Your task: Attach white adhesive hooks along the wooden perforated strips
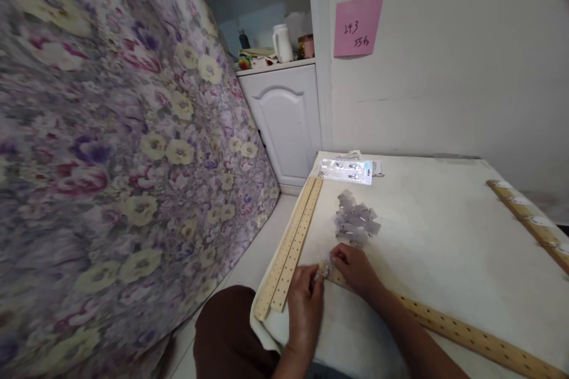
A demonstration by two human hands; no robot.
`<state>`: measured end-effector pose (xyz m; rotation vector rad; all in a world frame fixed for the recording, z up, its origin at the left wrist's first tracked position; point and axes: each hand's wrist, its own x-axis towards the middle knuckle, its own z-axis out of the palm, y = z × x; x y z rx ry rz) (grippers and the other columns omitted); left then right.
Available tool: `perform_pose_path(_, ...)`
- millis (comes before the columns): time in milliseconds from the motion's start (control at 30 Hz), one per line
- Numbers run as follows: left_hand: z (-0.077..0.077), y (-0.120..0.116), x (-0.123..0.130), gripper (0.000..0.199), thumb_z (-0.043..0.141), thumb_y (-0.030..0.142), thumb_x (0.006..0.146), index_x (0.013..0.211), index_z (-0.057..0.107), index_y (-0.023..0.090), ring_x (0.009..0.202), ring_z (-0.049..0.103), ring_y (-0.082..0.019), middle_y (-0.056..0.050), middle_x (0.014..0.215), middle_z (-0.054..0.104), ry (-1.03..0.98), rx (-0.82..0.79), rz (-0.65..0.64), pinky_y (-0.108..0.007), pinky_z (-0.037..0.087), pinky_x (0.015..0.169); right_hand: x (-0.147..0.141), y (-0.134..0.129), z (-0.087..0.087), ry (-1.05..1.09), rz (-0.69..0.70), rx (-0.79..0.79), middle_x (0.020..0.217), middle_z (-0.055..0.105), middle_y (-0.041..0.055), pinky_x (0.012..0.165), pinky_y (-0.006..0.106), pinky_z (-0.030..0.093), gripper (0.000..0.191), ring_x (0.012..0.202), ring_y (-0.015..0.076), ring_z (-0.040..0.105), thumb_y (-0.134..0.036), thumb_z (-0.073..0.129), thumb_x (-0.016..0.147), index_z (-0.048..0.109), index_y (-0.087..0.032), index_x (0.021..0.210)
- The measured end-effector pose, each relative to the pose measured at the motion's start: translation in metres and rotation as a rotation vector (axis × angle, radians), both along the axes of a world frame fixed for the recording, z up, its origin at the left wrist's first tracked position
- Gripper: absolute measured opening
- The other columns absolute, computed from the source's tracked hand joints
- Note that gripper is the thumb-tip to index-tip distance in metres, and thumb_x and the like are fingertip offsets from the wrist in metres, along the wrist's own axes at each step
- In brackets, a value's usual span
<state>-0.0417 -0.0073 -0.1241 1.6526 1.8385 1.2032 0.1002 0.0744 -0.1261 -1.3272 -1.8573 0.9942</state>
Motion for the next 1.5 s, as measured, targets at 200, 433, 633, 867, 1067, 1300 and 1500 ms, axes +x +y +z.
perform_pose_path(200, 0.0002, -0.0001, 0.0009, 0.014, 0.052, 0.022, 0.087, 0.096, 0.063, 0.022, 0.085, 0.060, -0.018, -0.003, 0.090, 0.063, 0.005, 0.007, 0.005, -0.030, 0.047, 0.078, 0.0011, 0.0001, -0.0002, 0.008, -0.001, -0.008, 0.067, 0.065, 0.0025, 0.063, 0.025, 0.038, 0.011, 0.066, 0.0162, 0.058, -0.020, 0.052, 0.075, 0.063, -0.016, 0.074)
perform_pose_path(433, -0.0009, -0.0001, 0.0008, 0.015, 0.051, 0.023, 0.087, 0.097, 0.062, 0.021, 0.084, 0.060, -0.019, -0.003, 0.090, 0.063, 0.011, 0.012, 0.009, -0.030, 0.047, 0.076, 0.0013, 0.0006, -0.0038, 0.028, 0.014, -0.002, 0.067, 0.066, 0.0024, 0.063, 0.025, 0.039, 0.012, 0.066, 0.0162, 0.059, -0.020, 0.051, 0.075, 0.062, -0.017, 0.074)
perform_pose_path(633, 0.0006, 0.0000, 0.0012, 0.014, 0.051, 0.024, 0.088, 0.096, 0.063, 0.021, 0.084, 0.060, -0.019, -0.004, 0.089, 0.063, 0.010, 0.009, 0.006, -0.031, 0.047, 0.077, 0.0016, 0.0005, -0.0023, 0.012, 0.015, 0.001, 0.068, 0.066, 0.0027, 0.064, 0.025, 0.039, 0.012, 0.067, 0.0165, 0.059, -0.020, 0.050, 0.075, 0.062, -0.017, 0.073)
perform_pose_path(867, -0.0015, -0.0005, -0.0006, 0.015, 0.052, 0.022, 0.086, 0.098, 0.062, 0.022, 0.084, 0.060, -0.019, -0.003, 0.090, 0.063, -0.006, 0.003, 0.004, -0.032, 0.047, 0.078, 0.0010, 0.0001, 0.0002, 0.003, 0.007, -0.012, 0.068, 0.066, 0.0028, 0.064, 0.025, 0.039, 0.012, 0.067, 0.0165, 0.059, -0.021, 0.051, 0.075, 0.063, -0.017, 0.074)
perform_pose_path(1067, -0.0027, -0.0003, 0.0000, 0.018, 0.051, 0.019, 0.086, 0.098, 0.064, 0.023, 0.092, 0.059, -0.019, -0.004, 0.095, 0.062, -0.075, 0.048, -0.040, -0.032, 0.047, 0.084, 0.0007, 0.0003, -0.0007, 0.007, 0.002, -0.007, 0.068, 0.066, 0.0028, 0.063, 0.025, 0.039, 0.013, 0.066, 0.0161, 0.059, -0.021, 0.051, 0.075, 0.063, -0.016, 0.076)
perform_pose_path(1300, -0.0046, 0.0016, 0.0021, 0.016, 0.056, 0.019, 0.082, 0.092, 0.067, 0.023, 0.089, 0.059, -0.018, -0.004, 0.096, 0.058, -0.097, 0.038, -0.015, -0.031, 0.049, 0.080, 0.0011, 0.0000, -0.0020, 0.020, 0.008, -0.002, 0.068, 0.065, 0.0025, 0.063, 0.025, 0.039, 0.012, 0.067, 0.0163, 0.059, -0.021, 0.052, 0.076, 0.063, -0.016, 0.075)
perform_pose_path(1500, -0.0040, 0.0012, 0.0009, 0.017, 0.057, 0.019, 0.082, 0.093, 0.068, 0.024, 0.092, 0.059, -0.019, -0.004, 0.096, 0.062, -0.077, 0.056, -0.036, -0.032, 0.049, 0.083, 0.0010, 0.0000, -0.0016, 0.019, 0.006, -0.007, 0.068, 0.065, 0.0021, 0.063, 0.025, 0.040, 0.013, 0.066, 0.0161, 0.059, -0.021, 0.051, 0.076, 0.063, -0.016, 0.076)
